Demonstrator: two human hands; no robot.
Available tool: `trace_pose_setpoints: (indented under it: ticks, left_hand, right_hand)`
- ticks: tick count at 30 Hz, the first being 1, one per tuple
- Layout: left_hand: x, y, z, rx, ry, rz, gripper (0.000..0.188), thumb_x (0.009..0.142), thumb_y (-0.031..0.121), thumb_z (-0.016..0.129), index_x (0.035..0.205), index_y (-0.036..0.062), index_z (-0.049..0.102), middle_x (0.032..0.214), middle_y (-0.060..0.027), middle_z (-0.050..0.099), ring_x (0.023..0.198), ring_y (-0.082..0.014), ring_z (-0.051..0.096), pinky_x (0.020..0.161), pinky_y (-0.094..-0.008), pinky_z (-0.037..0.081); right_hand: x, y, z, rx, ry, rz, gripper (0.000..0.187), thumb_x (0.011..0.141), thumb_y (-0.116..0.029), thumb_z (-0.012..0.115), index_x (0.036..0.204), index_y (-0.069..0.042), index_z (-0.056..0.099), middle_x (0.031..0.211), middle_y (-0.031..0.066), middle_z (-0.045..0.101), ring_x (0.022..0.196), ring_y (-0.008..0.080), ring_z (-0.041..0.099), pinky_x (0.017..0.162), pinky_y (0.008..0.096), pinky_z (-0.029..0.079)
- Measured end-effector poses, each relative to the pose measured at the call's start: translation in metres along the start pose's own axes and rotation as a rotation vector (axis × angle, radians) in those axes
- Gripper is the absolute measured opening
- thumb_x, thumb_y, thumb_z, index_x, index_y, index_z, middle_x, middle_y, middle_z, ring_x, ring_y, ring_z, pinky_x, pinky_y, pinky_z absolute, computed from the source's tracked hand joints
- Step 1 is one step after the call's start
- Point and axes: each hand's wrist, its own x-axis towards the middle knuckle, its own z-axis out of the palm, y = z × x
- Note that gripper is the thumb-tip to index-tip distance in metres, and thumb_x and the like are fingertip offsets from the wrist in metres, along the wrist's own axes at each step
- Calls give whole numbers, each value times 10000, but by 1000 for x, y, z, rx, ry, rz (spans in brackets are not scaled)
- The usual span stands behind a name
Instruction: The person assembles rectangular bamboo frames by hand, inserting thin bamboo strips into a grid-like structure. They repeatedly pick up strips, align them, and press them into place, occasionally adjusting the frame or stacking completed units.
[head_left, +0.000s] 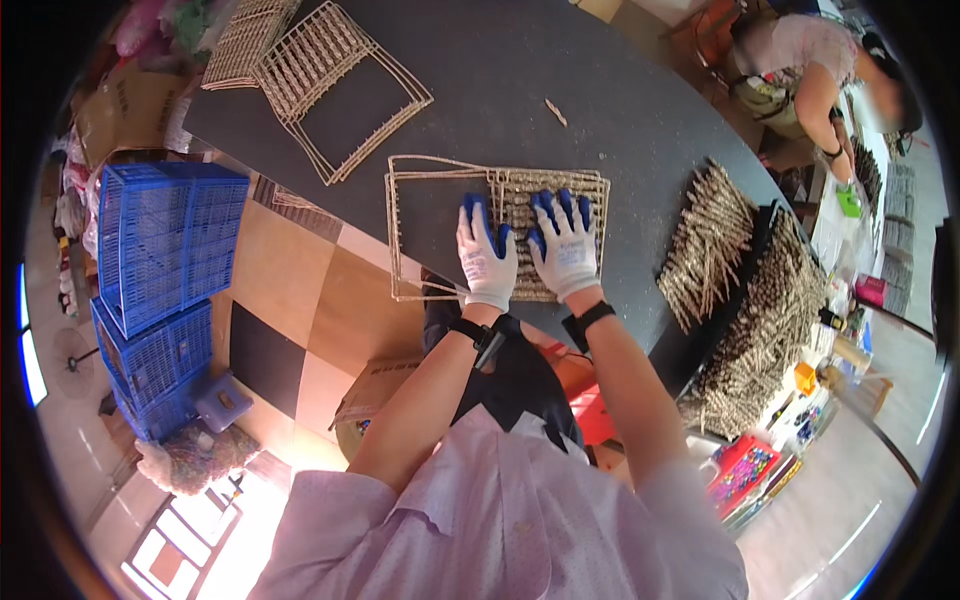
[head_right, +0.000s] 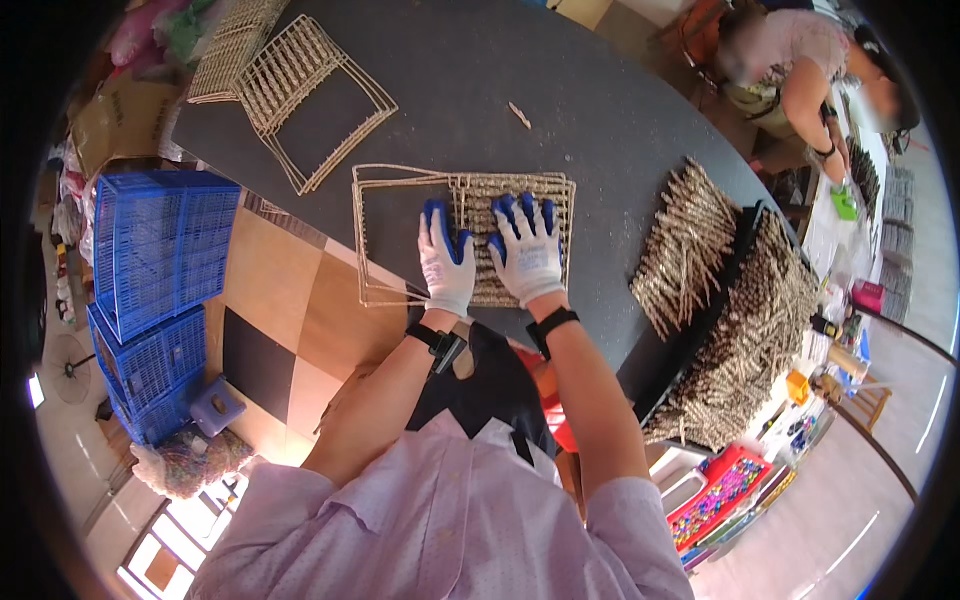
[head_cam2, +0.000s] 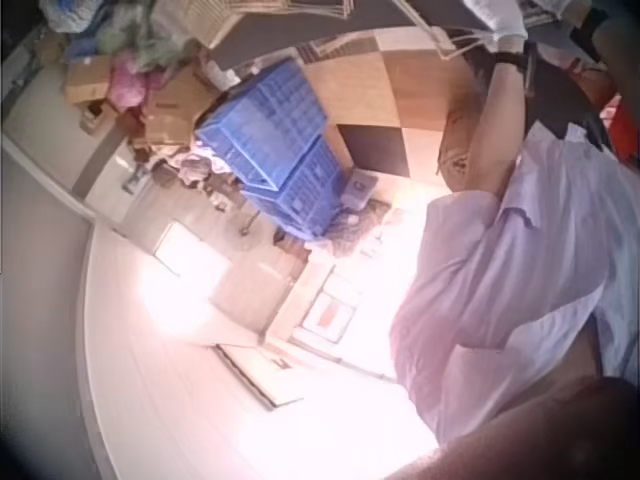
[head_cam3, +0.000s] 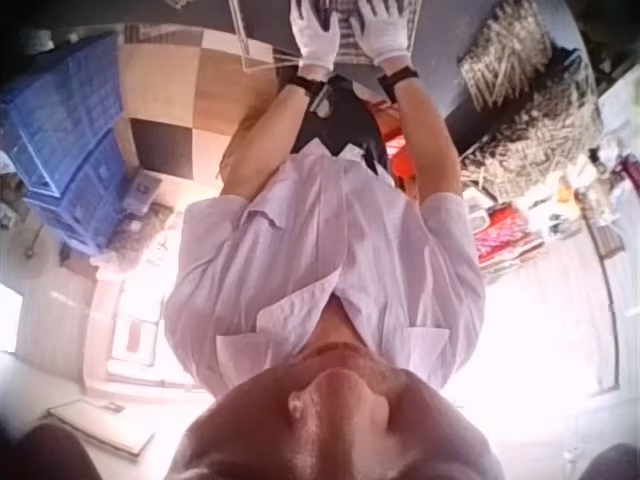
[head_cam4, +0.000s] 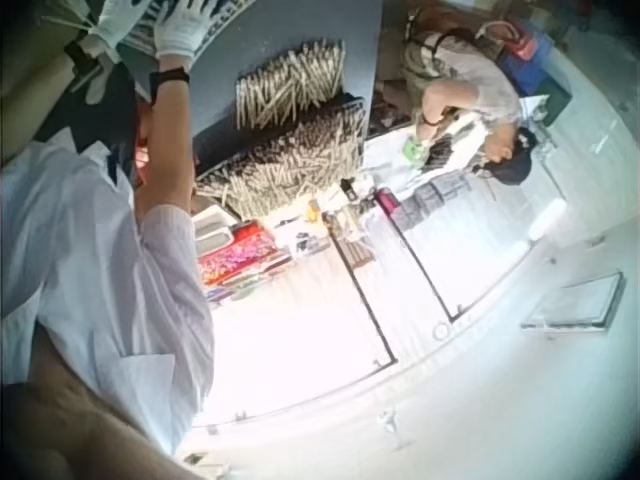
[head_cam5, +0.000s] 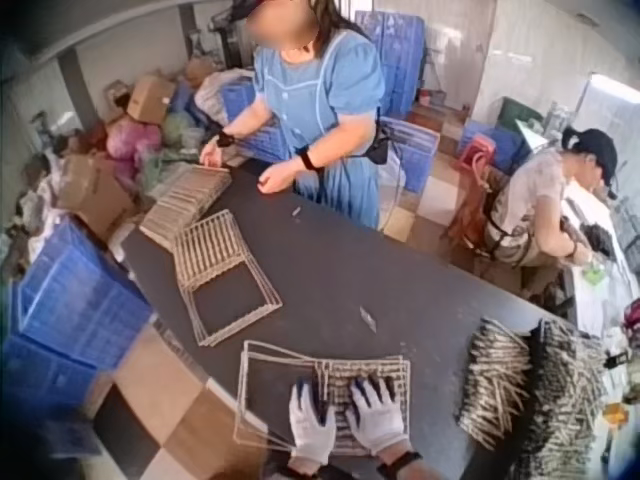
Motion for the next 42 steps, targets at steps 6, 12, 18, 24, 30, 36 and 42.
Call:
trace_pose_setpoints:
  ticks: [6,12,18,24,30,36,42]
  left_hand:
    - [17,40,-8,-33,-131,-469,868,726,336,765,1414,32,330,1354,-265,409,1255,-421,408,1050,-446,365]
    - [48,34,-20,-90,-205,-577,661,726,307,801,1251,29,512,1098,-160,653,1010,-272,634,875,-355,496]
    - [53,24,-24,-98,-365,-324,432,745,275,786,1054,20,624,984,-124,695,900,-246,664,818,-354,504]
    - [50,20,-18,131,-339,-264,470,721,331,791,1024,23,607,969,-167,683,923,-334,649,830,-402,498]
    - [48,24,-18,202,-275,-210,438,723,297,786,1028,24,627,979,-172,682,906,-323,653,819,-388,503]
    - [70,28,-39,-438,-520,-491,416,795,356,723,1032,17,685,913,-121,709,816,-236,663,791,-349,493]
    - [62,35,-17,24,-243,-303,410,778,466,694,911,78,694,856,-136,700,833,-335,659,753,-422,504]
  right_hand:
    - [11,-2,-14,-16,4,22,578,869,-374,565,1389,-149,448,1461,83,396,1388,308,289,1155,541,137]
    - [8,0,-14,64,127,21,590,855,-380,581,1382,-151,445,1418,93,427,1355,312,323,1133,539,180]
    - [7,1,-7,85,198,30,622,796,-352,633,1353,-136,459,1366,133,444,1324,351,325,1100,560,208]
    - [4,2,-6,176,306,29,571,761,-348,685,1271,-168,505,1261,94,504,1207,324,430,1069,539,261]
    - [6,1,-10,163,216,72,512,766,-352,683,1231,-193,542,1248,94,511,1196,333,430,1064,537,267]
    - [5,-1,-14,146,209,80,488,784,-362,667,1227,-193,551,1232,99,524,1196,340,434,1066,536,271]
    - [5,2,-11,194,279,28,479,797,-344,658,1225,-155,558,1247,115,523,1218,326,439,1089,529,264]
